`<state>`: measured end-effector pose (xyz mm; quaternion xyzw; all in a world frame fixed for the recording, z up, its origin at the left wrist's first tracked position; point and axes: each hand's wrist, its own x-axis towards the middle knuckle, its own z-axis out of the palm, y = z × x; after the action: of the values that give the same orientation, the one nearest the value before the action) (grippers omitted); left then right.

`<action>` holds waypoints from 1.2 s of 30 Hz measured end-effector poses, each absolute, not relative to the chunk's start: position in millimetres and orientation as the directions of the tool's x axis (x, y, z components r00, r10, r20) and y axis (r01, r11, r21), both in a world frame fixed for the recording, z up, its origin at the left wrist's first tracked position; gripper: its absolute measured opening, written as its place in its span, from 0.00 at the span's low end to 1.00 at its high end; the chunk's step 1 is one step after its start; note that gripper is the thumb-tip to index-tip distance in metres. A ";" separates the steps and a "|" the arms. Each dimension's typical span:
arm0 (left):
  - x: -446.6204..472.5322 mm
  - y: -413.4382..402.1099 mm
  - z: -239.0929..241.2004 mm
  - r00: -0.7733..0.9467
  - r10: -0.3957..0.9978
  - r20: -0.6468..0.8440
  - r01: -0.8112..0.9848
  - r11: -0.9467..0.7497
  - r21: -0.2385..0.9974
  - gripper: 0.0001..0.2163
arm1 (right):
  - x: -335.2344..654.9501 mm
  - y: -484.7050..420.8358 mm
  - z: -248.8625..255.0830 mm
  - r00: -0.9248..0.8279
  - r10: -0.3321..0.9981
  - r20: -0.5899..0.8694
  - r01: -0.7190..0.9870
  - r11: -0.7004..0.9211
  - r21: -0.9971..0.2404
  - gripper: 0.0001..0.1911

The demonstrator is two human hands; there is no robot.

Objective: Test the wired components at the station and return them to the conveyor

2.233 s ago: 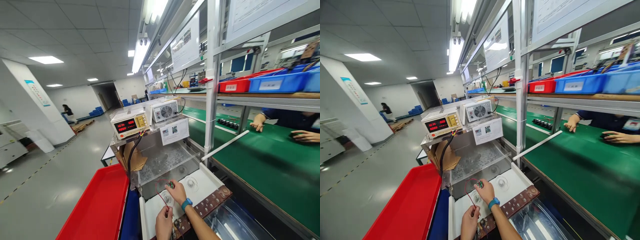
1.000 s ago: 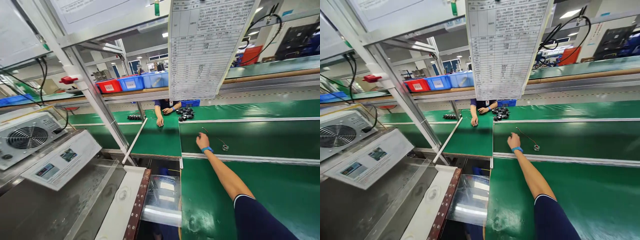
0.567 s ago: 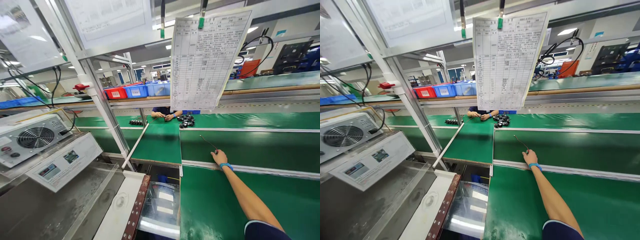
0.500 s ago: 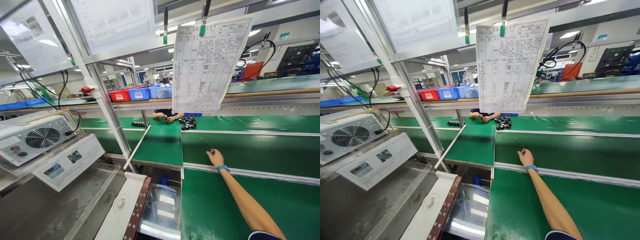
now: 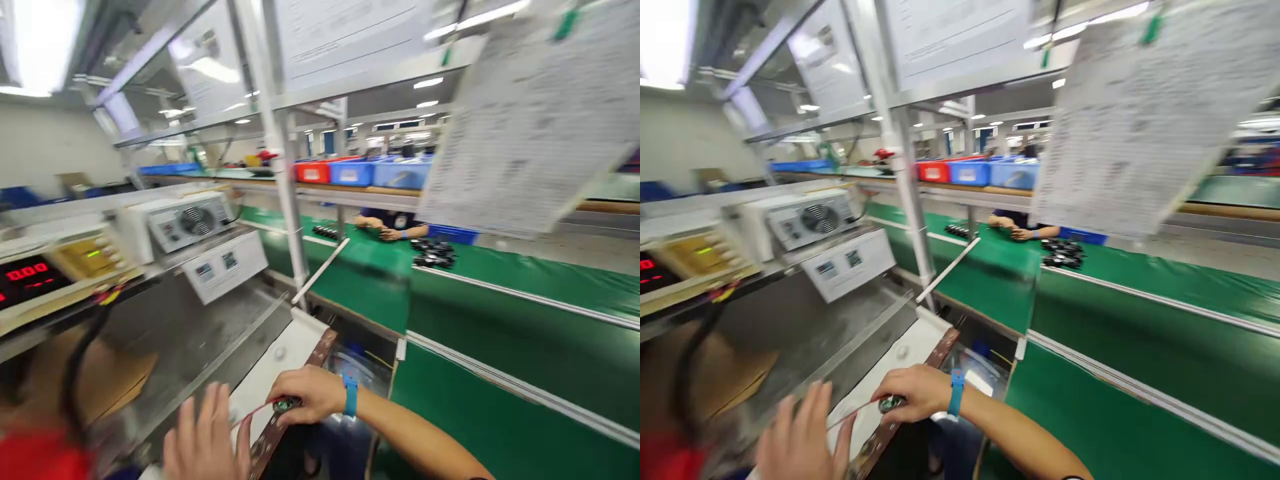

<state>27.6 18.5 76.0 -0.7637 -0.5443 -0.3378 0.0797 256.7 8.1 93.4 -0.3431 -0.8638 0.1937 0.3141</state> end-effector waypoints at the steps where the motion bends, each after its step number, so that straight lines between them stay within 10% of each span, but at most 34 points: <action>1: 18.1 10.3 81.9 0.222 0.840 0.494 0.914 -0.356 0.194 0.18 | 241.7 16.0 82.8 -0.569 0.720 0.397 0.464 0.680 -0.568 0.19; 7: -50.8 -37.4 79.5 -0.137 0.979 -0.151 0.980 0.157 0.124 0.17 | 171.7 87.0 4.4 -0.258 0.936 0.240 0.614 0.351 -0.707 0.15; 11: -76.7 -71.7 44.0 -0.189 0.936 -0.298 0.857 0.305 0.415 0.14 | 129.3 119.6 -27.3 -0.305 0.947 0.101 0.684 0.292 -0.668 0.18; 14: -75.0 -87.6 14.8 -0.076 0.909 -0.410 0.437 0.400 0.806 0.20 | 103.9 130.0 -38.0 -0.391 0.920 -0.007 0.763 0.320 -0.561 0.16; 17: -58.6 -94.7 2.7 0.052 0.839 -0.541 -0.075 0.544 0.836 0.25 | 88.6 132.8 -46.1 -0.427 0.898 -0.101 0.836 0.350 -0.422 0.14; 21: -32.6 -93.2 17.6 0.190 0.825 -0.532 -0.335 0.564 0.755 0.21 | 84.5 132.9 -56.9 -0.429 0.898 -0.099 0.870 0.382 -0.312 0.16; 36: -10.9 -12.6 46.1 0.380 0.855 -0.352 -0.381 0.492 0.783 0.19 | 91.9 137.0 -56.2 -0.402 0.890 -0.213 0.882 0.314 -0.350 0.17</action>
<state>-10.9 -12.6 46.1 -0.3065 -0.3869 -0.4001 -0.7722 91.9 137.0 -56.2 -0.5467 -0.8106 0.2095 0.0096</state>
